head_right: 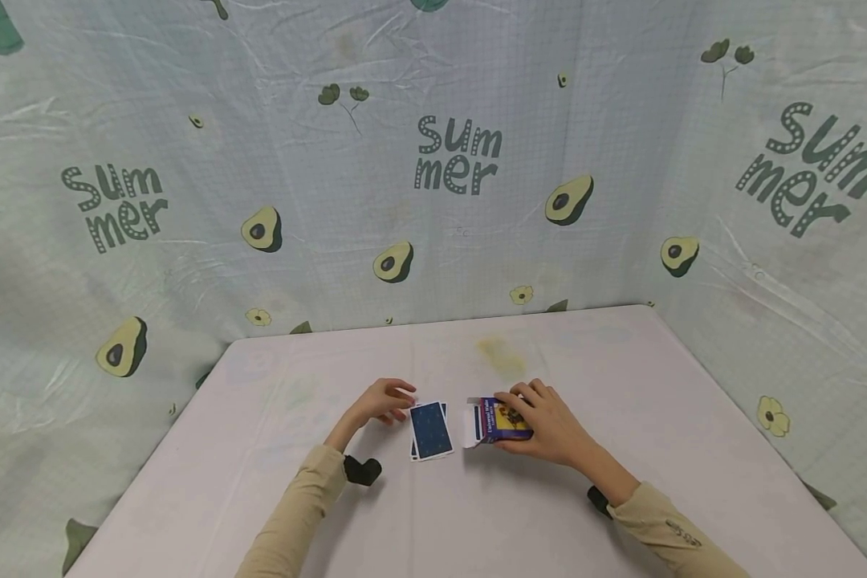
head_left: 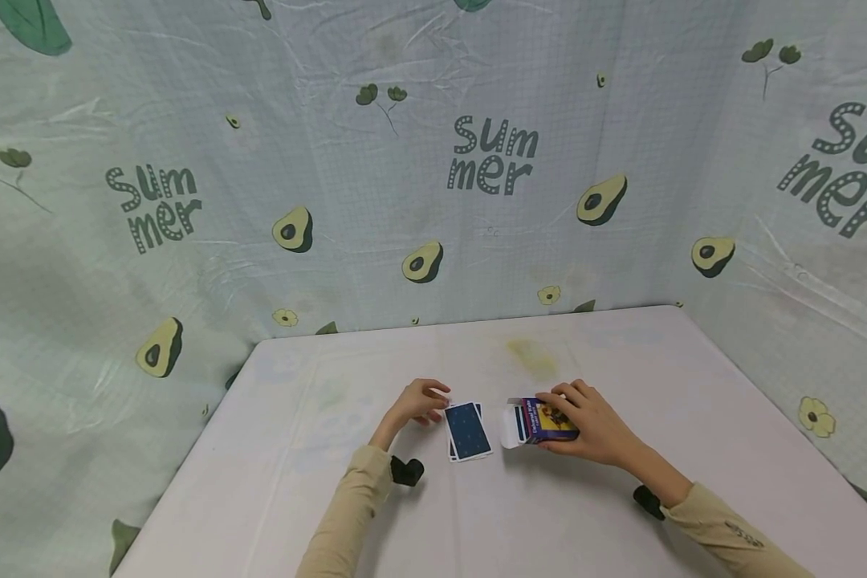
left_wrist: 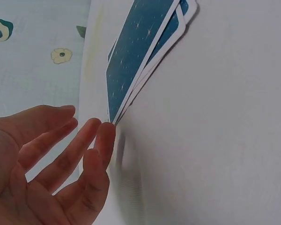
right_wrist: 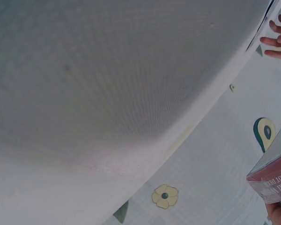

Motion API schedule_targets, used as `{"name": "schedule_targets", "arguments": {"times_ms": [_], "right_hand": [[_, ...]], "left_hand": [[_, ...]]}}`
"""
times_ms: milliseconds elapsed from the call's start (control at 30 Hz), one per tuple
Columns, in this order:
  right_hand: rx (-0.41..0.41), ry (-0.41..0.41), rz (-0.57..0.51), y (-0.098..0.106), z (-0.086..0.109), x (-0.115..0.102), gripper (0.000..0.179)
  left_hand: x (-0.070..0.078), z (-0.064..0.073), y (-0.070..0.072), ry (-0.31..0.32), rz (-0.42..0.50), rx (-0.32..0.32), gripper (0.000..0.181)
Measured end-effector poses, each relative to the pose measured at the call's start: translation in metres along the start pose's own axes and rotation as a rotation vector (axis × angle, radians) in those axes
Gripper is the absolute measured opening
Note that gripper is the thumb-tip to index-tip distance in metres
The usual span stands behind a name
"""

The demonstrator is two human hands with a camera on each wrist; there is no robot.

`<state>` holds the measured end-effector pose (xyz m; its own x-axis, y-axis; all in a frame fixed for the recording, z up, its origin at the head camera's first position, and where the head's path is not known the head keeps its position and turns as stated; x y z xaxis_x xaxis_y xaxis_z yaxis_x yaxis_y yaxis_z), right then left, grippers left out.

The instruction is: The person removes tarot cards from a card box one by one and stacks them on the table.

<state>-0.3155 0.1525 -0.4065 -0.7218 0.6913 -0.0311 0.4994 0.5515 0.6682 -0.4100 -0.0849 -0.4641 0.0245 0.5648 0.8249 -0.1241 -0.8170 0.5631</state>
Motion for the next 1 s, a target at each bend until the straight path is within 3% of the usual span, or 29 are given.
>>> {"name": "schedule_targets", "arguments": {"times_ms": [167,367,1000], "right_hand": [[0.002,0.010,-0.002,0.000,-0.002,-0.002,0.067],[-0.003,0.005,-0.003,-0.002,-0.003,-0.002,0.069],[-0.005,-0.015,-0.003,-0.001,-0.006,0.003,0.070]], "left_hand": [[0.002,0.003,0.005,-0.025,0.043,0.035,0.030],[0.009,0.010,0.005,-0.059,0.092,0.028,0.031],[0.048,0.053,-0.001,-0.166,0.248,-0.026,0.027]]}}
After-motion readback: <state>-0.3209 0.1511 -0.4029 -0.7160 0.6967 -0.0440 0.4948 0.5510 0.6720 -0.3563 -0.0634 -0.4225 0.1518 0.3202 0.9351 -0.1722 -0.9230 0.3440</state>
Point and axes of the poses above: each hand's wrist, its own z-axis away from the middle knuckle, its own y-axis out of the back of the hand, x = y × z, the point moved 9 cm from there along -z, towards the middle knuckle, and after that the axes turned 11 degrees about x, right-handed, at the moved point
